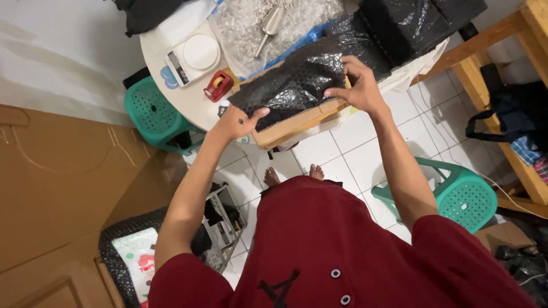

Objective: The person is wrapping a small cardboard box with black plastic film, folding the edges, and securing it.

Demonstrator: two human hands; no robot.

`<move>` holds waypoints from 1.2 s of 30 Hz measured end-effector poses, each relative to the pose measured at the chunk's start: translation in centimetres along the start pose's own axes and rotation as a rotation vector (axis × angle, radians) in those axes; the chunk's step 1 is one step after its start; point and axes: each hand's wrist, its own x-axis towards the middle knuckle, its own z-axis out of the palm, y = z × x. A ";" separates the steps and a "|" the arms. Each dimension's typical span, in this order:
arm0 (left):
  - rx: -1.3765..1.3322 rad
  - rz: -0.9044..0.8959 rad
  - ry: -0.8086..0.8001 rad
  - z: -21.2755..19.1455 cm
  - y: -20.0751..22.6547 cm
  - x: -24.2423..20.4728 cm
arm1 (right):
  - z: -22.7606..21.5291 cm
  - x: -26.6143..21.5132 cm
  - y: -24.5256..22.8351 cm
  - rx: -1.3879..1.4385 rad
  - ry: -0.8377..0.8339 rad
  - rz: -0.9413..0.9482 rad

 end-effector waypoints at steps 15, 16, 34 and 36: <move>-0.023 0.001 0.088 1.1 -1.0 0.4 | 0.3 1.4 0.3 0.019 0.051 -0.311; -0.022 0.001 0.090 1.0 -0.9 0.2 | 0.5 1.5 -0.2 0.020 0.051 -0.313; -0.025 0.296 0.378 1.3 1.4 -1.6 | 1.0 -0.1 0.8 0.061 0.095 -0.331; -0.023 0.346 0.423 1.3 1.6 -1.8 | 0.9 -0.4 0.6 0.046 0.069 -0.340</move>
